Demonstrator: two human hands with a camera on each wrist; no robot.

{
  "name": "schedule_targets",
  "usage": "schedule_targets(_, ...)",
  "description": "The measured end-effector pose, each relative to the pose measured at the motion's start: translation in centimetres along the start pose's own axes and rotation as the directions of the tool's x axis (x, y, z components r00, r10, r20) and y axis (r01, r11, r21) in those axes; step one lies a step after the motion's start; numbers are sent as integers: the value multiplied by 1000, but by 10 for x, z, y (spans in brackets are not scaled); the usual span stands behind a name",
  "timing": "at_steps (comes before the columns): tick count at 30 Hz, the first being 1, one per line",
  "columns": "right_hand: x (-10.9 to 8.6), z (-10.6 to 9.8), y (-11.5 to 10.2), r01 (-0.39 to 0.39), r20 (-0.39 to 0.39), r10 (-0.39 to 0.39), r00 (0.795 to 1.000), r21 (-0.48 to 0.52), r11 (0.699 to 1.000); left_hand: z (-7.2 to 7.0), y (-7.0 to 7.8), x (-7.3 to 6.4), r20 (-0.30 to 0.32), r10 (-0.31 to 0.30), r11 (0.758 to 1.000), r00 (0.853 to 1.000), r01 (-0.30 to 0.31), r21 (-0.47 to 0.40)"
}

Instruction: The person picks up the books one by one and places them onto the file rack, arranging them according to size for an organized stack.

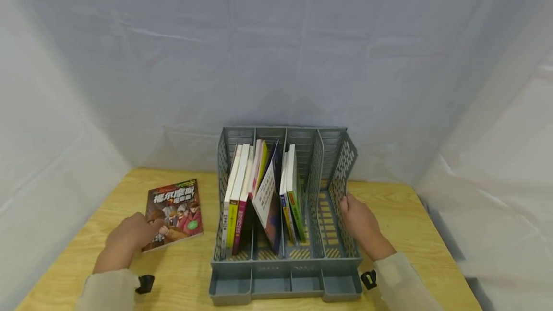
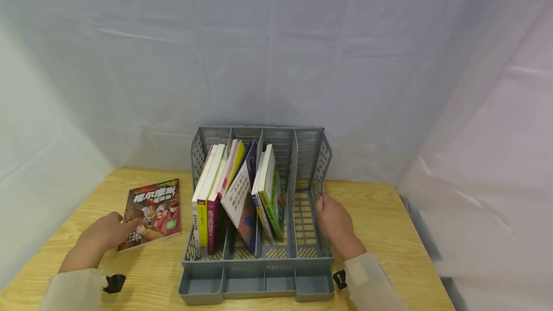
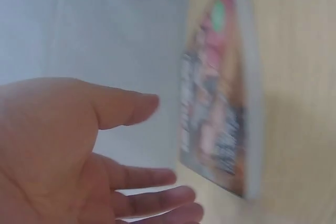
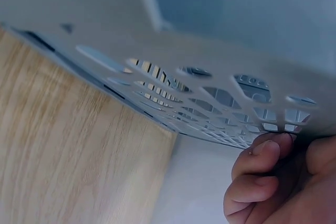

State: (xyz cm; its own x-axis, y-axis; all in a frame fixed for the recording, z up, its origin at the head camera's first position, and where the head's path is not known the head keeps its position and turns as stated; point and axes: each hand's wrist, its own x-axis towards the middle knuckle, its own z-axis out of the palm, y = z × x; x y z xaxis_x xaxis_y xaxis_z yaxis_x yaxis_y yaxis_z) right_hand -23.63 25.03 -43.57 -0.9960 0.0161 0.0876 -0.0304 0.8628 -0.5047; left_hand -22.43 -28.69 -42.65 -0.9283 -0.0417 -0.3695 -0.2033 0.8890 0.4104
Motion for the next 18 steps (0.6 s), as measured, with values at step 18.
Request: schedule_targets(18, 1, 1, 1, -16, 33, 16, 999, 18, 1000, 28, -16, 28, -92, -163, 985, 982, 167, 37)
